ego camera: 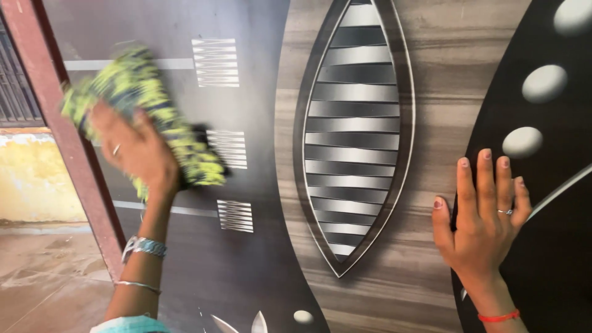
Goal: The person wipes the surface of a dark-colored door with a patterned cloth. They repeatedly rub the decorative metal elements and the flat areas of the door, moving the cloth in circular and back-and-forth motions.
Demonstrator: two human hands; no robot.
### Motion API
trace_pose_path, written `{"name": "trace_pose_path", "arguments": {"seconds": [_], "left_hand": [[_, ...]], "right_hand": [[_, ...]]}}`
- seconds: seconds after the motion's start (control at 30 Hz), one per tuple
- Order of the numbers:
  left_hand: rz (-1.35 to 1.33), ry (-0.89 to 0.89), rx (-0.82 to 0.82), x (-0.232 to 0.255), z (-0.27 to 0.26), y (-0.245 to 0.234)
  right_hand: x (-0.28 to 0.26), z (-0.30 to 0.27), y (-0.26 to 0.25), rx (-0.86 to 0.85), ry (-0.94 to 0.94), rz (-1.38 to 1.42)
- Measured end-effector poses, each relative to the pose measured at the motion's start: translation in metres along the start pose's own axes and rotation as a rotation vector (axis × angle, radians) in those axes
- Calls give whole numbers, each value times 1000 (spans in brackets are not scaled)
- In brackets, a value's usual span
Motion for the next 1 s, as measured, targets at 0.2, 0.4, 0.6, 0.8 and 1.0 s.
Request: {"name": "trace_pose_path", "arguments": {"seconds": [0.2,0.4,0.6,0.8,1.0], "left_hand": [[18,-72,54,-123,-110,6],[260,259,205,-196,-47,80],[239,261,163,-150,85,122],[-298,736,7,-25,-48,43],[-185,1482,-626,32,-142,1]], "right_hand": [[-1,2,-2,1,-13,-32],[-3,6,-5,26,-7,-6],[-3,3,-1,40,-2,-38],[-4,6,-3,62,-10,-19],[0,3,-3,29,-16,-23]]}}
Point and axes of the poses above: each hand's wrist, its own z-axis towards the middle knuckle, its own y-axis out of the palm, x = y × z, the point moved 2 cm from there along z, towards the middle knuckle, and after that the axes turned 7 degrees about x, right-handed, at the moved point
